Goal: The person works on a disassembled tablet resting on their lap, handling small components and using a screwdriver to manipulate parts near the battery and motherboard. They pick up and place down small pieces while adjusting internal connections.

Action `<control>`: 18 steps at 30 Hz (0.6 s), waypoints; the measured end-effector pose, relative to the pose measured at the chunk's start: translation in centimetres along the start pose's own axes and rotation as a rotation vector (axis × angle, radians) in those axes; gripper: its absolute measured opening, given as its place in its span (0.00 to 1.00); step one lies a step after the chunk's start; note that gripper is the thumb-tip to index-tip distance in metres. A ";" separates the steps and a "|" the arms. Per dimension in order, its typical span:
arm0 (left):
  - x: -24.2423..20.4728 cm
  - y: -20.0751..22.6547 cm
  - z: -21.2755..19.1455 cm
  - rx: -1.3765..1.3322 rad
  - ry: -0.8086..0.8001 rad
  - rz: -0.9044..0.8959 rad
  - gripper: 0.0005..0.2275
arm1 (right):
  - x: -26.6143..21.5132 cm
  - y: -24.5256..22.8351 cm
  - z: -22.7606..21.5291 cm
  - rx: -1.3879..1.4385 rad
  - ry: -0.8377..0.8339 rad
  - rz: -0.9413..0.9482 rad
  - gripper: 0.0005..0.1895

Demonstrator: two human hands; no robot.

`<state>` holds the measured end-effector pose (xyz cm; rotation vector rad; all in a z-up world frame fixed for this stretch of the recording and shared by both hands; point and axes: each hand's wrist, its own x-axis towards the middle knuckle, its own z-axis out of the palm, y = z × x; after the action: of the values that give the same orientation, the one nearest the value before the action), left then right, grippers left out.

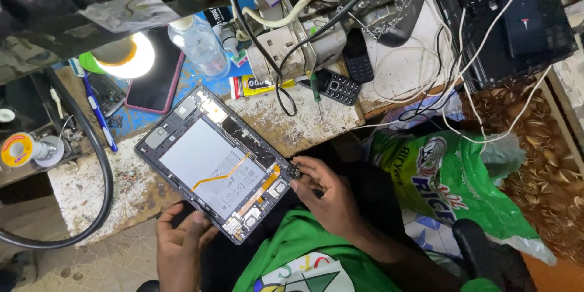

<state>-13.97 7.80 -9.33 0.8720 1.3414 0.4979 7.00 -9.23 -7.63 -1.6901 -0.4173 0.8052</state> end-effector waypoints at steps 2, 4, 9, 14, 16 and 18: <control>-0.4 -0.9 -0.2 0.047 -0.053 -0.043 0.21 | -0.5 -0.5 0.1 -0.030 -0.010 -0.032 0.25; -0.4 -1.3 -0.2 0.090 -0.109 -0.078 0.21 | -0.4 -0.8 0.2 -0.059 -0.020 -0.074 0.24; -1.0 0.8 0.6 0.118 -0.118 -0.074 0.16 | -0.1 -0.5 0.9 -0.084 0.016 -0.099 0.24; 0.0 0.1 0.1 0.012 -0.100 -0.015 0.15 | 0.0 -1.3 0.7 -0.127 0.005 -0.036 0.25; 0.7 -0.5 0.3 -0.020 -0.058 -0.009 0.14 | 0.2 -1.5 0.6 -0.167 -0.026 -0.019 0.26; 1.5 -2.3 -0.5 -0.161 -0.132 0.072 0.13 | 0.1 -1.5 0.9 -0.177 0.036 0.003 0.24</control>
<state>-14.48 7.72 -12.05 0.8080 1.1364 0.5867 6.66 -8.12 -6.34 -1.8663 -0.4730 0.7567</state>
